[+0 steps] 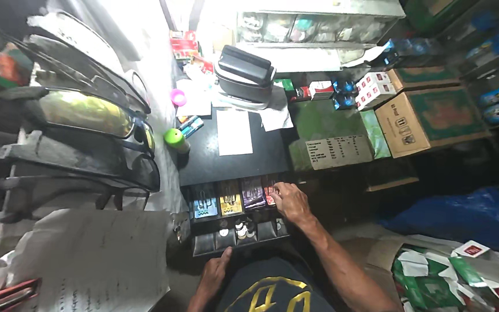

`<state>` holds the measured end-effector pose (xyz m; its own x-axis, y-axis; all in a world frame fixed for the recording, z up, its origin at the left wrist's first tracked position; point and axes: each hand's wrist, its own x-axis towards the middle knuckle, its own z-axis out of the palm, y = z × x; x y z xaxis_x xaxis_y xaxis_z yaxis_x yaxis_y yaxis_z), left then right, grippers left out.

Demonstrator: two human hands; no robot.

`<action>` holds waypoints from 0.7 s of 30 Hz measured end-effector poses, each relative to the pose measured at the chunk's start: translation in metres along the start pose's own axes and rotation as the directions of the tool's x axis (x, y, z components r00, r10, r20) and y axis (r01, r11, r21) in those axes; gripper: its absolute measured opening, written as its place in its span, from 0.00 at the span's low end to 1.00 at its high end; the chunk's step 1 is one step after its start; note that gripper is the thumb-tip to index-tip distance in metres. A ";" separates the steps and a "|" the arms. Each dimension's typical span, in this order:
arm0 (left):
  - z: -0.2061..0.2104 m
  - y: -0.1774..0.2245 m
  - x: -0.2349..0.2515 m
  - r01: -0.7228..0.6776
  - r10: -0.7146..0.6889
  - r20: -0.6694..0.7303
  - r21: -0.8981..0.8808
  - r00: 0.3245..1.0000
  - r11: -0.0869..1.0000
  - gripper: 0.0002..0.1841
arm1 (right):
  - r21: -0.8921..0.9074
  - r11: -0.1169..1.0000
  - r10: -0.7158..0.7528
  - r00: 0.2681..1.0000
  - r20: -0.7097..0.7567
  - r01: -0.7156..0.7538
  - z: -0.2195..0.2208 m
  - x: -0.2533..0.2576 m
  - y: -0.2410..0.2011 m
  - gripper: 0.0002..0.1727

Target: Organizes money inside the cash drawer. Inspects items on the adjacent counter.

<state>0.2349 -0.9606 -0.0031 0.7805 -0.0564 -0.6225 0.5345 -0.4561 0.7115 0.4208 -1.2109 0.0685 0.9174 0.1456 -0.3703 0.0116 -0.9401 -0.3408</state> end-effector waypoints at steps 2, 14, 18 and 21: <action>-0.002 0.000 0.004 -0.002 0.002 -0.009 0.004 1.000 1.000 0.42 | 0.080 0.995 -0.050 0.991 -0.121 0.060 0.002 -0.001 0.009 0.22; -0.008 0.005 0.023 -0.064 0.062 -0.058 -0.033 0.996 0.997 0.40 | 0.119 0.993 0.047 0.970 -0.240 -0.019 0.007 0.003 0.025 0.19; -0.009 0.009 0.025 -0.091 0.089 -0.086 -0.019 0.992 0.996 0.39 | 0.134 0.991 0.046 0.969 -0.243 -0.013 0.007 0.008 0.025 0.18; -0.007 0.009 0.028 -0.143 0.140 -0.110 -0.017 0.984 0.990 0.38 | 0.164 0.986 0.061 0.967 -0.248 -0.020 0.004 0.009 0.024 0.19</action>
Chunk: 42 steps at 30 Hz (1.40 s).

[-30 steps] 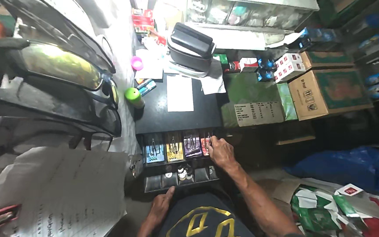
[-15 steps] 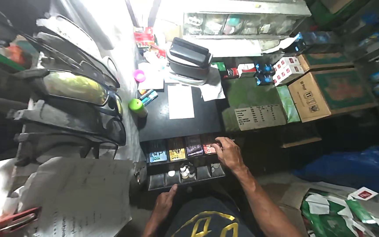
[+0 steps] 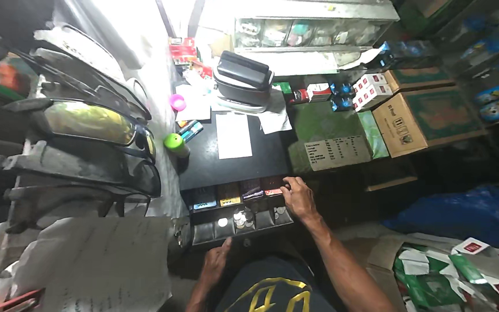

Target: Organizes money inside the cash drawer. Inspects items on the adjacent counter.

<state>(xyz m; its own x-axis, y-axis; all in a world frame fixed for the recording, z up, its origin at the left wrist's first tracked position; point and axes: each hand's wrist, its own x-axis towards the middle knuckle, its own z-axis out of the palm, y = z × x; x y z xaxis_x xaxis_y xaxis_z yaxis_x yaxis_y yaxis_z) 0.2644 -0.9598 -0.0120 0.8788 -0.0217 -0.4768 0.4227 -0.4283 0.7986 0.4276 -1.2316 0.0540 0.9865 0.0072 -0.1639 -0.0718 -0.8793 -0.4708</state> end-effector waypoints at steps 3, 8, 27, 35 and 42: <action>0.001 -0.001 0.002 -0.019 0.019 -0.006 -0.017 1.000 1.000 0.37 | 0.015 1.000 0.022 1.000 0.001 -0.022 0.000 0.001 0.002 0.19; 0.000 0.005 0.004 -0.012 0.011 -0.018 -0.019 1.000 1.000 0.34 | 0.030 0.998 0.060 0.998 0.024 -0.060 -0.001 -0.002 0.007 0.20; 0.090 0.023 0.012 0.416 -0.431 0.236 0.113 0.871 0.902 0.28 | 0.263 0.960 0.044 0.976 0.213 -0.100 -0.055 0.077 0.089 0.21; 0.131 0.108 0.012 0.494 -0.432 0.356 -0.101 0.829 0.864 0.14 | 0.205 0.976 -0.006 0.936 0.351 -0.070 -0.071 0.110 0.123 0.22; 0.147 0.113 0.022 0.486 -0.507 0.308 0.149 0.805 0.861 0.16 | 0.191 0.976 0.026 0.925 0.378 -0.105 -0.081 0.130 0.150 0.23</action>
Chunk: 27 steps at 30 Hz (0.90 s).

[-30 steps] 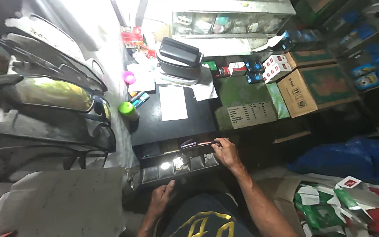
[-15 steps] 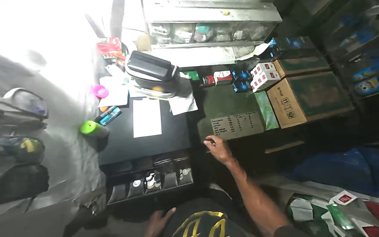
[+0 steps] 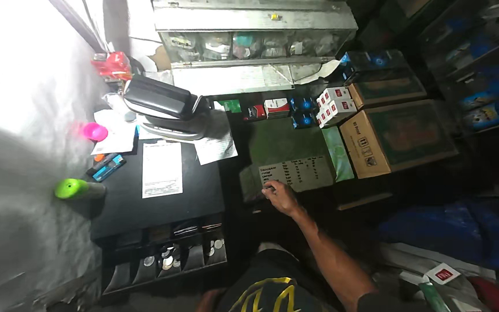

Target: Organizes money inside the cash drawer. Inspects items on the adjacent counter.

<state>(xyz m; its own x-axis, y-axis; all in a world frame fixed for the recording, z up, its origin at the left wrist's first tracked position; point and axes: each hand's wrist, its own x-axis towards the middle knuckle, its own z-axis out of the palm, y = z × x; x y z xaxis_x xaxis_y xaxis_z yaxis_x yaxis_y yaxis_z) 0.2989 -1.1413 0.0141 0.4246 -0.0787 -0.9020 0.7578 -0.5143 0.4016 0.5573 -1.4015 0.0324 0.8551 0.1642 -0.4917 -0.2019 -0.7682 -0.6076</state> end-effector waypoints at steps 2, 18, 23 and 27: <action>0.002 -0.002 -0.006 -0.056 0.052 -0.024 -0.172 0.998 0.984 0.13 | -0.001 1.000 0.017 1.000 0.002 -0.017 -0.001 0.004 0.005 0.23; -0.018 -0.021 0.023 -0.218 0.157 0.229 0.271 0.961 0.938 0.23 | -0.336 0.937 0.081 0.995 -0.060 -0.097 0.029 -0.002 -0.005 0.29; -0.023 -0.035 0.037 0.181 -0.200 0.082 0.194 0.976 0.964 0.46 | -0.405 0.903 0.126 0.989 -0.076 -0.146 0.046 -0.007 -0.010 0.35; -0.017 -0.051 0.042 0.154 -0.173 0.135 0.140 0.976 0.978 0.48 | -0.430 0.885 0.159 0.984 -0.075 -0.176 0.056 -0.009 -0.013 0.38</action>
<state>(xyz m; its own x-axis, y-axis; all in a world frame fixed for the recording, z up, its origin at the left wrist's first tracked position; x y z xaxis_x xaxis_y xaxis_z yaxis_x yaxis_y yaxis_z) 0.2868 -1.1041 -0.0411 0.2160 -0.1030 -0.9710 0.7373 -0.6348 0.2313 0.5251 -1.3583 0.0098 0.8455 -0.0072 -0.5339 -0.1238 -0.9753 -0.1828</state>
